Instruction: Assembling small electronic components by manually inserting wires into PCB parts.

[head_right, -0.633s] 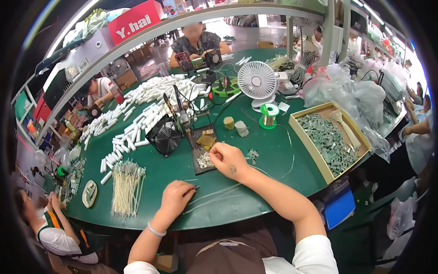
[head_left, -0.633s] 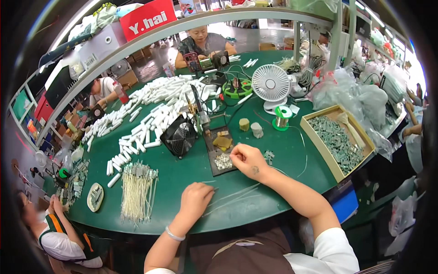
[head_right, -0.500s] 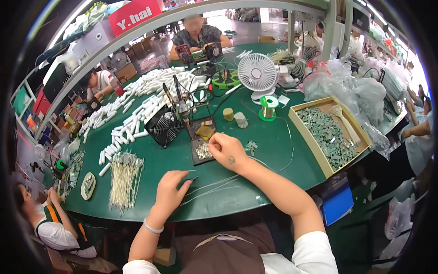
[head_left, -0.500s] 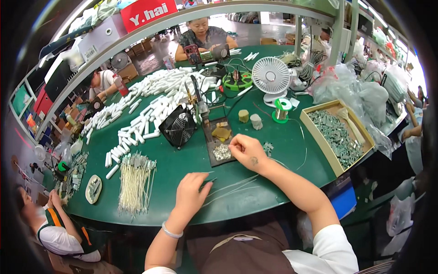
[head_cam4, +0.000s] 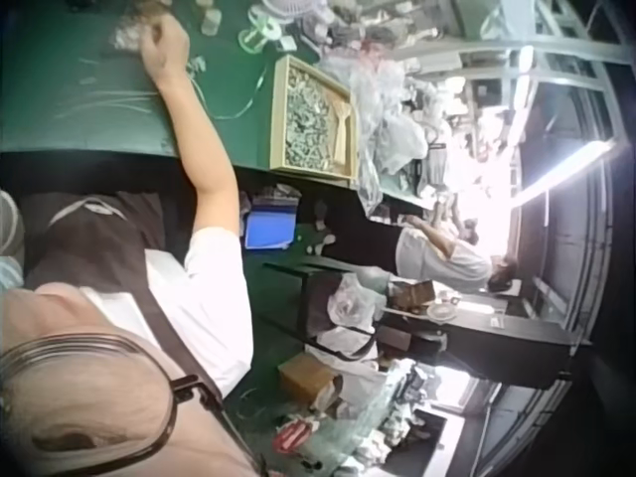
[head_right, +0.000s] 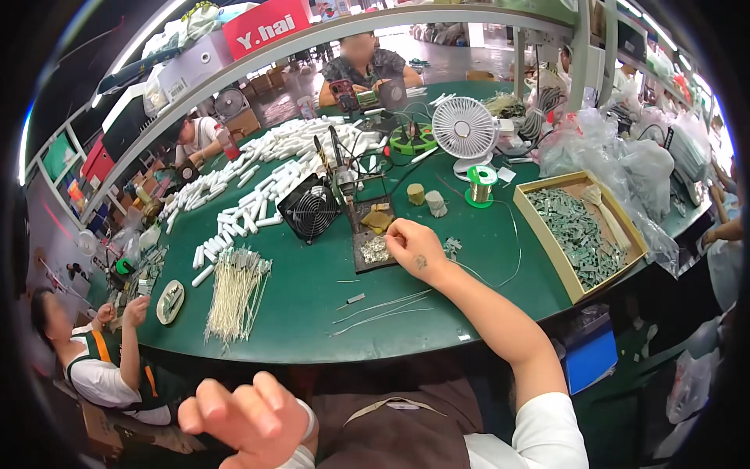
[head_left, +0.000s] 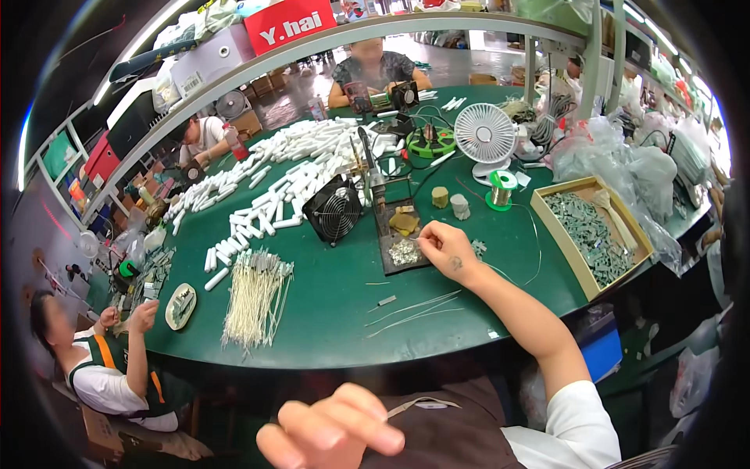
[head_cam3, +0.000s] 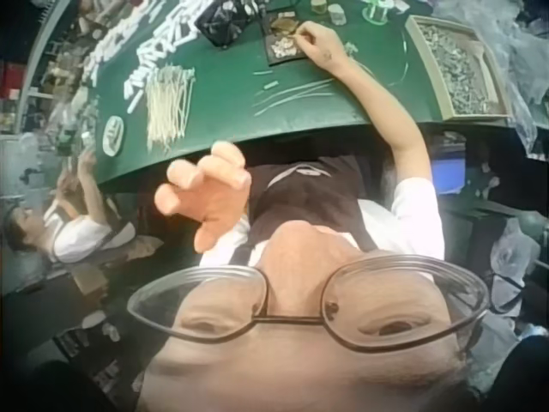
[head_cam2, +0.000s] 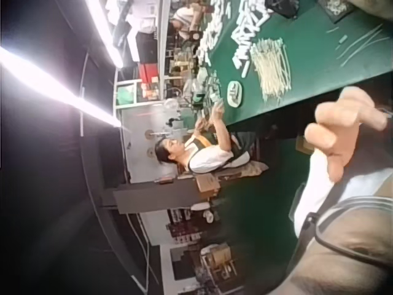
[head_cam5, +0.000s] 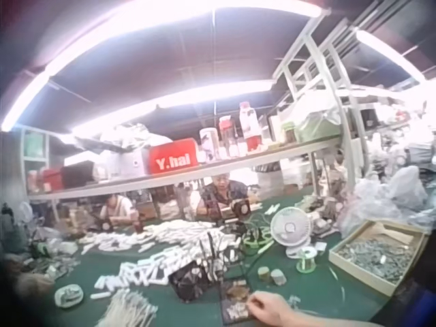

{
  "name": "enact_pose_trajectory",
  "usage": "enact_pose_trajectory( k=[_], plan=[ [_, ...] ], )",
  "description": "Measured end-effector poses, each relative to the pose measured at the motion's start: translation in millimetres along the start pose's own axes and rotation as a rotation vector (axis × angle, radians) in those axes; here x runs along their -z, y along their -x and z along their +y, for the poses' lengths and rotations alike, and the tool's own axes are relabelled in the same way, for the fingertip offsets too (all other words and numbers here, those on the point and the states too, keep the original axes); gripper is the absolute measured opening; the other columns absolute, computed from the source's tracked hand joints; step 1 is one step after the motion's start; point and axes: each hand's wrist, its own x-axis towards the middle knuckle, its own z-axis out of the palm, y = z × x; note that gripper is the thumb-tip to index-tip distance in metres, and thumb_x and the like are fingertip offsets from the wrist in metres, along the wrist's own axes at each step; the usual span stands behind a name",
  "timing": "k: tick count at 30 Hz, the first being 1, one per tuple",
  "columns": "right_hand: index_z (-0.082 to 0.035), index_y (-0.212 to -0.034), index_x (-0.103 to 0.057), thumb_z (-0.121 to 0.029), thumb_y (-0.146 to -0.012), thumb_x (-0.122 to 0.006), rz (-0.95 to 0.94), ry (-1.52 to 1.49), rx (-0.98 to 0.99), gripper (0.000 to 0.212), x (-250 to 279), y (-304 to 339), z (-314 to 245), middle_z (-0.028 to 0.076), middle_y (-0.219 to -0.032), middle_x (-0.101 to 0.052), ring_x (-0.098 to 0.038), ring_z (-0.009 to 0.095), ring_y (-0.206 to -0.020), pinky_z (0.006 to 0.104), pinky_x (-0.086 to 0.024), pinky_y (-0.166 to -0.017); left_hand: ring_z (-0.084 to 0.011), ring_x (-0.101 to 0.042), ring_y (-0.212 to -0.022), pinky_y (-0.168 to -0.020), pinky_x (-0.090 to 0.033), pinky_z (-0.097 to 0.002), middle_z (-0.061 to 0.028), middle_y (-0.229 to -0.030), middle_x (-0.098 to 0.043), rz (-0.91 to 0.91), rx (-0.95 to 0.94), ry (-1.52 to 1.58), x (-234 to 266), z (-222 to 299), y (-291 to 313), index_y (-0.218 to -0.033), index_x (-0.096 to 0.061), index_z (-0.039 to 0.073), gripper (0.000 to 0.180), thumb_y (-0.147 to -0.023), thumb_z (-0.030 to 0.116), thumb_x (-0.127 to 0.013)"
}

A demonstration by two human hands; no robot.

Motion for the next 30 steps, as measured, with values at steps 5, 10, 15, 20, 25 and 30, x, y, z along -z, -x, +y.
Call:
enact_pose_trajectory(
  k=[5,10,15,20,25,30],
  plan=[
    [-0.002,-0.081,-0.058,-0.014,-0.081,-0.063,-0.025,0.005,-0.002,0.014,-9,-2,1,0.01,-0.069,-0.058,-0.056,0.022,-0.06,0.0333,-0.045,-0.056,-0.0323,-0.059,-0.097,-0.082,-0.036,-0.0428,-0.0121,-0.139,-0.04,0.112,-0.029,0.006,-26,-6,-12,-0.139,-0.037,0.016,0.06,-0.088,0.031,-0.064],
    [-0.002,-0.081,-0.058,-0.014,-0.082,-0.062,-0.01,0.037,-0.007,0.013,0,2,5,0.01,-0.069,-0.058,-0.057,0.022,-0.06,0.033,-0.045,-0.056,-0.0315,-0.06,-0.095,-0.08,-0.035,-0.0413,-0.0135,-0.138,-0.041,0.103,0.012,0.09,-24,9,-8,-0.139,-0.038,0.016,0.062,-0.086,0.032,-0.066],
    [0.0,-0.083,-0.058,-0.01,-0.083,-0.064,-0.013,0.035,0.054,0.011,-2,0,9,0.005,-0.067,-0.055,-0.049,0.01,-0.057,0.0261,-0.041,-0.053,-0.033,-0.059,-0.098,-0.081,-0.038,-0.042,-0.0168,-0.138,-0.04,0.06,0.005,0.054,-7,2,-3,-0.139,-0.035,0.013,0.064,-0.088,0.036,-0.065],
    [-0.002,-0.081,-0.058,-0.012,-0.08,-0.062,-0.005,0.052,0.012,0.01,-1,-1,6,0.01,-0.071,-0.058,-0.058,0.024,-0.062,0.0338,-0.046,-0.056,-0.0326,-0.059,-0.097,-0.082,-0.039,-0.0426,-0.017,-0.137,-0.041,0.099,0.043,0.155,-5,-3,-8,-0.14,-0.034,0.012,0.064,-0.088,0.035,-0.064],
    [-0.003,-0.081,-0.058,-0.012,-0.08,-0.062,0.001,0.055,0.072,0.01,0,-2,1,0.012,-0.071,-0.058,-0.058,0.028,-0.063,0.0356,-0.046,-0.057,-0.0312,-0.06,-0.094,-0.08,-0.043,-0.0424,-0.0164,-0.128,-0.048,0.148,0.117,0.134,-7,-9,-9,-0.133,-0.04,0.011,0.054,-0.089,0.031,-0.063],
    [-0.003,-0.081,-0.057,-0.013,-0.08,-0.062,-0.021,0.093,0.074,0.011,5,0,4,0.011,-0.072,-0.058,-0.059,0.027,-0.063,0.0359,-0.047,-0.058,-0.029,-0.059,-0.08,-0.076,-0.042,-0.0433,-0.0122,-0.113,-0.048,0.237,0.216,0.012,8,-20,-1,-0.125,-0.038,0.009,0.052,-0.09,0.04,-0.061]
  ],
)
